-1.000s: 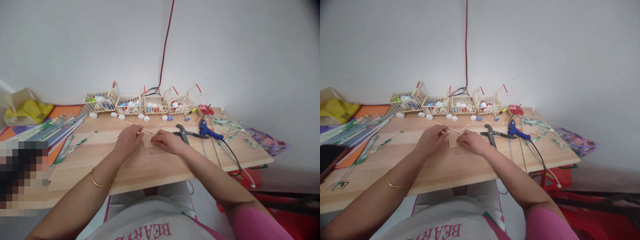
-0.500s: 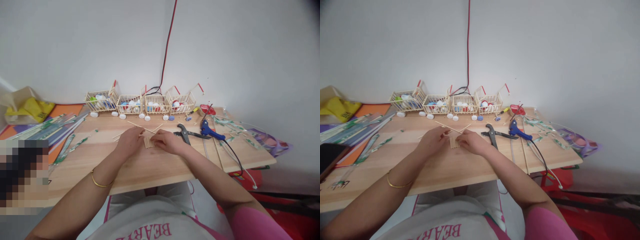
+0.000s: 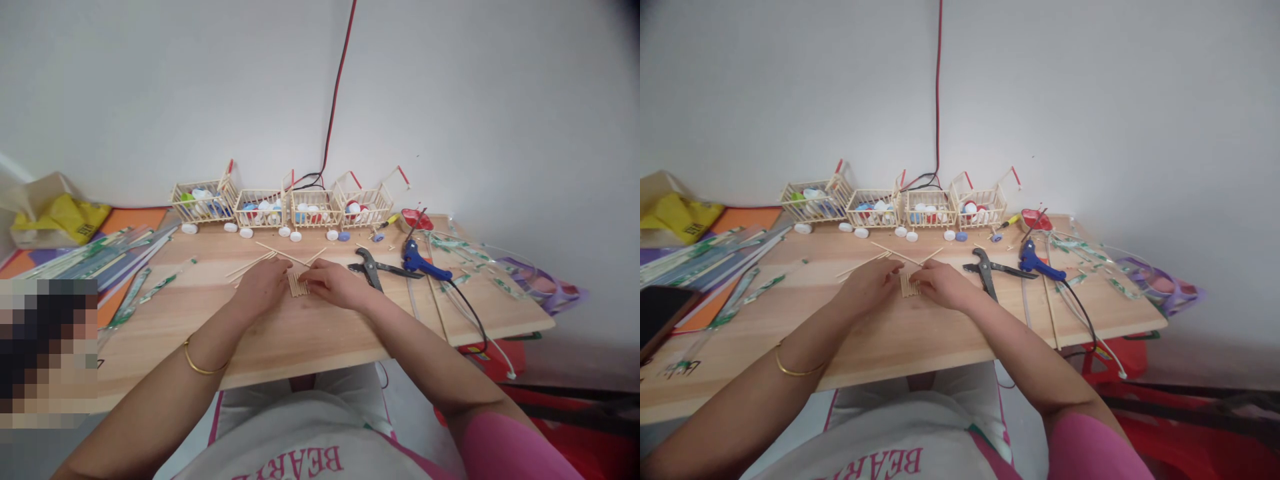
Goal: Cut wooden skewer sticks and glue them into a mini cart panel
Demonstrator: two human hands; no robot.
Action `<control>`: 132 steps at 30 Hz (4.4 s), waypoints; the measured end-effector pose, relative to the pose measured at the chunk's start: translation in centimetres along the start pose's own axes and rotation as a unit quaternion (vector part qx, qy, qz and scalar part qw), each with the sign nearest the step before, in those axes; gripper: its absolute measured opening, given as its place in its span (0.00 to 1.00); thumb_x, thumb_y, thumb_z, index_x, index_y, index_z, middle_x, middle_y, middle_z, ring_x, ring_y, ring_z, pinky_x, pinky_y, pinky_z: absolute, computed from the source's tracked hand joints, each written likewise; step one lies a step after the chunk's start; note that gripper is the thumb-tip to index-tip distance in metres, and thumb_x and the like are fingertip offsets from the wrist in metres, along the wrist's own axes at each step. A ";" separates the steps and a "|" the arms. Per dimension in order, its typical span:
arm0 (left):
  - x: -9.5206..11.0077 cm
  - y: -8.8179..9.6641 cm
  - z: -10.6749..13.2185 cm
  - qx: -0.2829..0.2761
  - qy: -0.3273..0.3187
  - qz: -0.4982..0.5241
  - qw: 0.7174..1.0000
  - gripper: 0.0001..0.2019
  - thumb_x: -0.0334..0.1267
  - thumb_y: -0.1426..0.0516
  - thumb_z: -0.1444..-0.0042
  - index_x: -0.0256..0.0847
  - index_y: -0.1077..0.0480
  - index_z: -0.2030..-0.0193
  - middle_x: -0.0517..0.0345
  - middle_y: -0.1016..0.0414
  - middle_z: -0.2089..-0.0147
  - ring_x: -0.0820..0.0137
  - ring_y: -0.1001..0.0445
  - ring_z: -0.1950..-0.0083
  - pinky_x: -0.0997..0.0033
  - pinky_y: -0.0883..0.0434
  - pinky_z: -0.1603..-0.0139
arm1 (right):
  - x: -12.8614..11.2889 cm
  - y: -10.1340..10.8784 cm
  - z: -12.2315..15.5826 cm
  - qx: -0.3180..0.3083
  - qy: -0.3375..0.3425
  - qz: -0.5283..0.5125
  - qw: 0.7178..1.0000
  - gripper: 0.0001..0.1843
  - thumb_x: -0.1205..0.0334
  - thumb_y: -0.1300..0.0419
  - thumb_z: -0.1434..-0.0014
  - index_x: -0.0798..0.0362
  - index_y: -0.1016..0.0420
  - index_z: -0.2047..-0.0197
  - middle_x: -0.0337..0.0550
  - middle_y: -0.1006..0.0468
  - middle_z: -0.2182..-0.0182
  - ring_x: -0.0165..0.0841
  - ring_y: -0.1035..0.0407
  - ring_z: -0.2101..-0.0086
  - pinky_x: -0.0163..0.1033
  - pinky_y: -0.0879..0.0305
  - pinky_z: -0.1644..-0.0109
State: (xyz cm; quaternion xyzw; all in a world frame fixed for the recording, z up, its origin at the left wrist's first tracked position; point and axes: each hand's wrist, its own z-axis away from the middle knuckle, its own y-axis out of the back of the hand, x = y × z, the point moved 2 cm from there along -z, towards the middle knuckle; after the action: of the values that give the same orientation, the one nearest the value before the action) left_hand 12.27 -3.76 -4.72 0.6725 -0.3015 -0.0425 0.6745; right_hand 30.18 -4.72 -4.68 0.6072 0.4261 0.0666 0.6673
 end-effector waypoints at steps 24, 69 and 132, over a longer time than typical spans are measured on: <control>0.2 0.2 0.1 -0.007 0.003 0.005 1.000 0.18 0.30 0.52 0.46 0.37 0.31 0.50 0.49 0.25 0.55 0.62 0.28 0.54 0.65 0.33 0.55 | -0.9 1.3 -0.5 0.032 0.004 -0.017 0.999 0.14 0.69 0.46 0.42 0.53 0.26 0.54 0.47 0.30 0.63 0.32 0.34 0.61 0.36 0.39 0.55; 0.7 0.3 -0.4 0.086 0.136 0.682 0.713 0.09 0.41 0.42 0.50 0.37 0.35 0.70 0.57 0.26 0.69 0.73 0.26 0.69 0.71 0.27 0.66 | -1.0 1.6 -1.5 0.094 -0.071 -0.215 0.969 0.11 0.58 0.43 0.45 0.56 0.28 0.61 0.40 0.28 0.70 0.27 0.35 0.70 0.32 0.41 0.66; -2.7 3.8 -0.2 0.490 0.118 0.571 0.648 0.08 0.41 0.43 0.48 0.40 0.35 0.70 0.63 0.34 0.71 0.79 0.34 0.74 0.80 0.33 0.74 | -2.0 1.1 -7.1 -0.029 0.080 0.167 0.982 0.19 0.70 0.43 0.47 0.56 0.32 0.50 0.51 0.30 0.56 0.36 0.33 0.60 0.37 0.39 0.60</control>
State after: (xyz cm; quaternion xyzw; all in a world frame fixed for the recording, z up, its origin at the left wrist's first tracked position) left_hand 8.86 -2.04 -2.09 0.5993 -0.5205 0.5847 0.1676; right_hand 24.78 -0.25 -2.08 0.6431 0.3683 0.2380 0.6278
